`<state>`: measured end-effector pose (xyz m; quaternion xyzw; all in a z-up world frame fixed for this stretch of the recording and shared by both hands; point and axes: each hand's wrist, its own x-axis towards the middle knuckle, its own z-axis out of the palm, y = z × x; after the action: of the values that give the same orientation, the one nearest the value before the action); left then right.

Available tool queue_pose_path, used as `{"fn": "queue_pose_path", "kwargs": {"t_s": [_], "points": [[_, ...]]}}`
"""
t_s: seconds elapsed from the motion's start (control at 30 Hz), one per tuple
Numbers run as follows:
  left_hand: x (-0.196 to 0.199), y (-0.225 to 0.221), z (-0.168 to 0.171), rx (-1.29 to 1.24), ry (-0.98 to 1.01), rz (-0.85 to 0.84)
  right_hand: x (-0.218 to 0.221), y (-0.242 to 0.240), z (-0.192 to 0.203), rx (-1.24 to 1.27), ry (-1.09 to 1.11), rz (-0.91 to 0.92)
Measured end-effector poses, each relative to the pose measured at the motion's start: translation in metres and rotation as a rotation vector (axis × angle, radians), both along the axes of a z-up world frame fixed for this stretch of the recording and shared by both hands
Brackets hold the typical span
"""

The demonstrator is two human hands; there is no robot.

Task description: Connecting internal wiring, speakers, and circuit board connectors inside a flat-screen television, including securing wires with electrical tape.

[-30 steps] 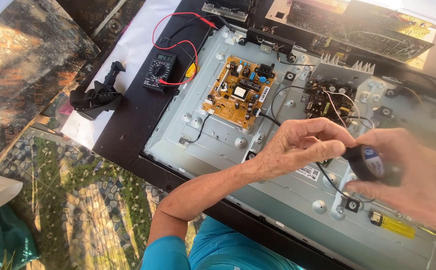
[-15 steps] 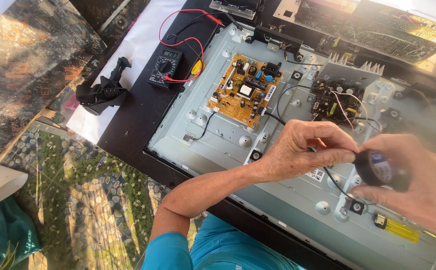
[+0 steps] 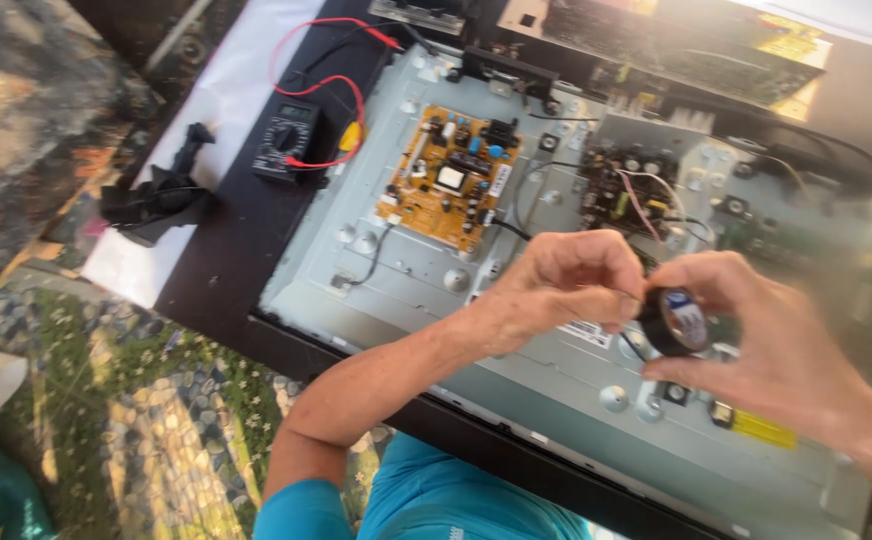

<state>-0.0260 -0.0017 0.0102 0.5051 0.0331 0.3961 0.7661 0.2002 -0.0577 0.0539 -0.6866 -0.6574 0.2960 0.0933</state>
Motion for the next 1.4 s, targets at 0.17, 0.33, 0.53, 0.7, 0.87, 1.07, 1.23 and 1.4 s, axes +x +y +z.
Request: {"fn": "queue_pose_path", "kwargs": {"t_s": [0.17,0.33,0.53,0.7,0.87,1.07,1.23,1.4], "points": [[-0.005,0.003,-0.001,-0.05,0.06,-0.035,0.0,-0.001,-0.002,0.125,0.077,0.223],[-0.01,0.004,-0.008,-0.067,0.131,-0.07,0.003,-0.005,-0.008,0.166,0.112,0.251],[-0.009,-0.002,-0.008,0.037,0.227,0.074,0.003,-0.005,-0.008,0.193,0.144,0.271],[-0.005,-0.005,-0.006,0.178,0.249,0.178,0.003,-0.006,-0.01,0.182,0.148,0.243],[-0.004,-0.005,-0.013,0.275,0.331,0.238,0.001,-0.007,-0.014,0.2,0.19,0.282],[0.0,-0.009,-0.015,0.281,0.234,0.197,0.0,-0.009,-0.014,0.232,0.242,0.284],[0.004,-0.016,-0.005,0.621,0.331,0.473,0.001,-0.012,-0.012,0.245,0.28,0.266],[0.002,-0.015,-0.003,0.748,0.354,0.523,0.001,-0.013,-0.011,0.274,0.322,0.295]]}}
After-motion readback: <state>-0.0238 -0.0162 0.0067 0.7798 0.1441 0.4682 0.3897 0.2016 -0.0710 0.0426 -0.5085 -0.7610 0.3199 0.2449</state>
